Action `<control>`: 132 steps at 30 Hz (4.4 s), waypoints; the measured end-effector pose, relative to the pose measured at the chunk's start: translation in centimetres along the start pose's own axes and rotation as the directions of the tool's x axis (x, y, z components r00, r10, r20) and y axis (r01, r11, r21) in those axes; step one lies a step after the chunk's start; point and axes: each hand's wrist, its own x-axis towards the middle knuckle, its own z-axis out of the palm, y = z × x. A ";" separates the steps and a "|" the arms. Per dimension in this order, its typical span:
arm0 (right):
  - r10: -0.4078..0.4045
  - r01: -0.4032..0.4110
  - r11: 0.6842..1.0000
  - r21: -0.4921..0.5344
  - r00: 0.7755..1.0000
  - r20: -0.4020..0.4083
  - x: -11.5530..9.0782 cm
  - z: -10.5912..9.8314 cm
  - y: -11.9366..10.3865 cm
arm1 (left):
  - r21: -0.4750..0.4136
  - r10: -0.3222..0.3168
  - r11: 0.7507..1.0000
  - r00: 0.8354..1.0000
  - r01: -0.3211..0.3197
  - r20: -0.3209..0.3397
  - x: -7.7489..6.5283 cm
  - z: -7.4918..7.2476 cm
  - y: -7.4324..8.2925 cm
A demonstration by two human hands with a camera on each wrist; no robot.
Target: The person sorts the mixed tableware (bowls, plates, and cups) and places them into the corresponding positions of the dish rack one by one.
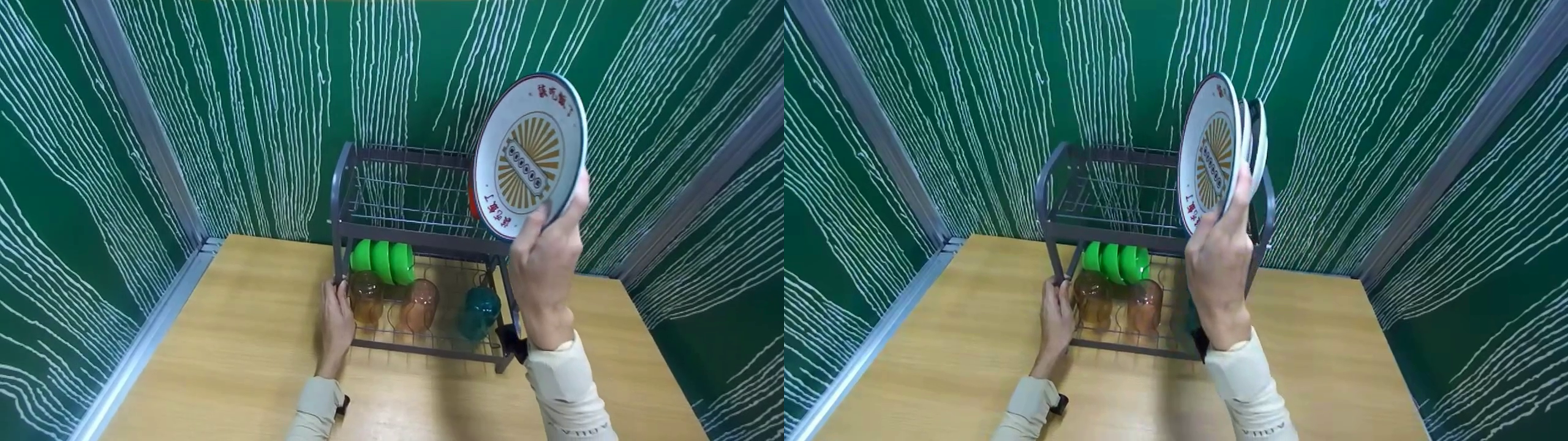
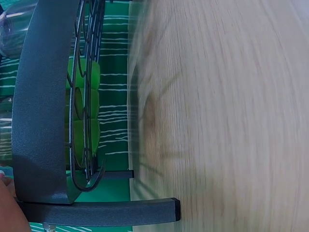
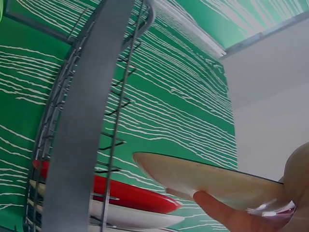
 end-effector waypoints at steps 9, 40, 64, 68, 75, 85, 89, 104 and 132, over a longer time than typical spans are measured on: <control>0.020 -0.014 0.997 -0.079 0.997 0.076 -0.1 1.2 0.8 | 0.002 0.000 1.000 1.000 0.000 -0.009 0.1 0.0 0.0; 0.010 0.066 0.910 -0.409 0.984 0.181 2.5 4.5 0.6 | -0.015 0.001 1.000 1.000 -0.001 -0.001 0.0 -0.2 -0.3; 0.040 0.103 0.837 -0.537 0.968 0.249 4.0 6.4 1.5 | 0.038 0.010 0.999 1.000 -0.010 0.002 0.1 -0.4 0.1; 0.054 0.108 0.834 -0.541 0.960 0.275 4.7 6.5 1.7 | 0.048 0.000 0.999 1.000 -0.001 0.013 0.0 -0.4 0.0; 0.056 0.142 0.833 -0.535 0.940 0.337 5.9 6.6 2.4 | 0.075 -0.018 0.997 1.000 0.017 0.019 -0.1 -0.4 -0.1; 0.005 0.216 0.797 -0.564 0.932 0.363 6.3 6.7 3.5 | -0.003 -0.008 1.000 1.000 0.008 0.013 0.0 -0.4 0.1; 0.011 0.206 0.799 -0.565 0.934 0.357 6.4 6.6 3.5 | -0.001 -0.018 1.000 1.000 0.018 0.014 0.0 -0.4 0.1; 0.032 0.194 0.817 -0.543 0.925 0.379 5.6 5.2 3.4 | 0.029 0.035 0.999 0.999 -0.035 -0.020 0.0 -0.2 0.0; -0.122 0.251 0.882 -0.399 0.939 0.321 1.5 0.6 2.9 | 0.063 0.076 0.995 0.997 -0.076 -0.001 -0.6 -0.8 0.2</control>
